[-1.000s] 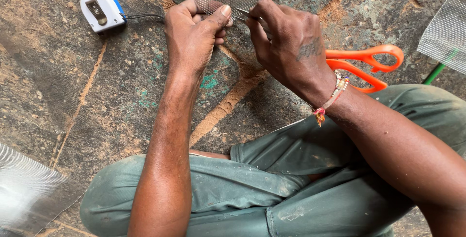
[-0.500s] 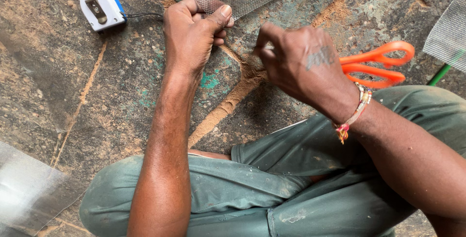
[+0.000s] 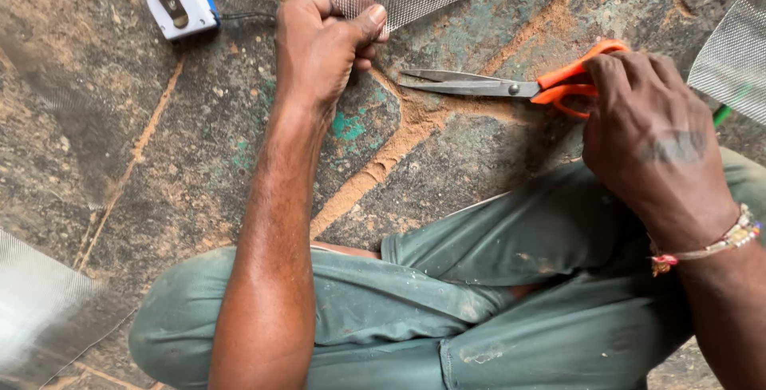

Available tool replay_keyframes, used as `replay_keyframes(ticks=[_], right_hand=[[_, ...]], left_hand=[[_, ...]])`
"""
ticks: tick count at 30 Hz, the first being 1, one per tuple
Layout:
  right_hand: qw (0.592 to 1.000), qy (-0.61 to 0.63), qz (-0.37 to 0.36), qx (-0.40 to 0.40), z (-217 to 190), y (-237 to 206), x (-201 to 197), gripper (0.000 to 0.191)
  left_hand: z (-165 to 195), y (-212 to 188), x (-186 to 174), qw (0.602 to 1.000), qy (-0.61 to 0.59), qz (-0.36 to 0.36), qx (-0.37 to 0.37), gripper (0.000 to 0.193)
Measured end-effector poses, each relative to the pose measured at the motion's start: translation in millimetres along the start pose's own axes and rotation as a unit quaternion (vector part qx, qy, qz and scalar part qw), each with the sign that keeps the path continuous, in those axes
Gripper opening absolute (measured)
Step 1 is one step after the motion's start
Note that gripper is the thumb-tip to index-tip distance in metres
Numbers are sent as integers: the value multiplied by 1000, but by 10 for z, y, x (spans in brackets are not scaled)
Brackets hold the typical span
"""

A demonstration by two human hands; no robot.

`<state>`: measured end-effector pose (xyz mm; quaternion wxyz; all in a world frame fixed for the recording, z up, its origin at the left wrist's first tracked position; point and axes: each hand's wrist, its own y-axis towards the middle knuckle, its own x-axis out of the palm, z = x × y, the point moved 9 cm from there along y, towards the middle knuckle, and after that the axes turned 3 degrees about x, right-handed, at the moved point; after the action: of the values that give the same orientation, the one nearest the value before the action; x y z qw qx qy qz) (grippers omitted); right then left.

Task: The person measures and marks a piece of metal mesh using a tape measure and a metal ruler, then cuts the mesh with orange-handled scissors. The person repeats the measuring and marking process on another section of the mesh.

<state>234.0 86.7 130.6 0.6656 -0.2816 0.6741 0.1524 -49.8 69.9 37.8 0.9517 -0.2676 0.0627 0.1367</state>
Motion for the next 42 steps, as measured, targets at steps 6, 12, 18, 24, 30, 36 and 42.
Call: replay_keyframes(ticks=[6, 12, 18, 24, 30, 36, 42], right_hand=[[999, -24, -21, -21, 93, -96, 222, 22], [942, 140, -298, 69, 262, -185, 639, 35], [866, 332, -303, 219, 724, -201, 773, 33], [961, 254, -82, 66, 327, -231, 269, 36], [997, 76, -8, 6, -27, -188, 67, 35], [997, 22, -67, 7, 76, -205, 358, 30], [900, 305, -290, 114, 266, -396, 828, 47]], left_hand=[[24, 1, -20, 1000, 0, -7, 10, 9], [9, 5, -24, 1000, 0, -7, 6, 11], [40, 0, -38, 1000, -1, -1, 18, 11], [28, -11, -44, 1000, -7, -4, 13, 10], [35, -26, -50, 1000, -19, -10, 6, 12], [91, -50, -53, 999, -25, -21, 10, 12], [161, -65, -60, 999, -46, -21, 19, 14]])
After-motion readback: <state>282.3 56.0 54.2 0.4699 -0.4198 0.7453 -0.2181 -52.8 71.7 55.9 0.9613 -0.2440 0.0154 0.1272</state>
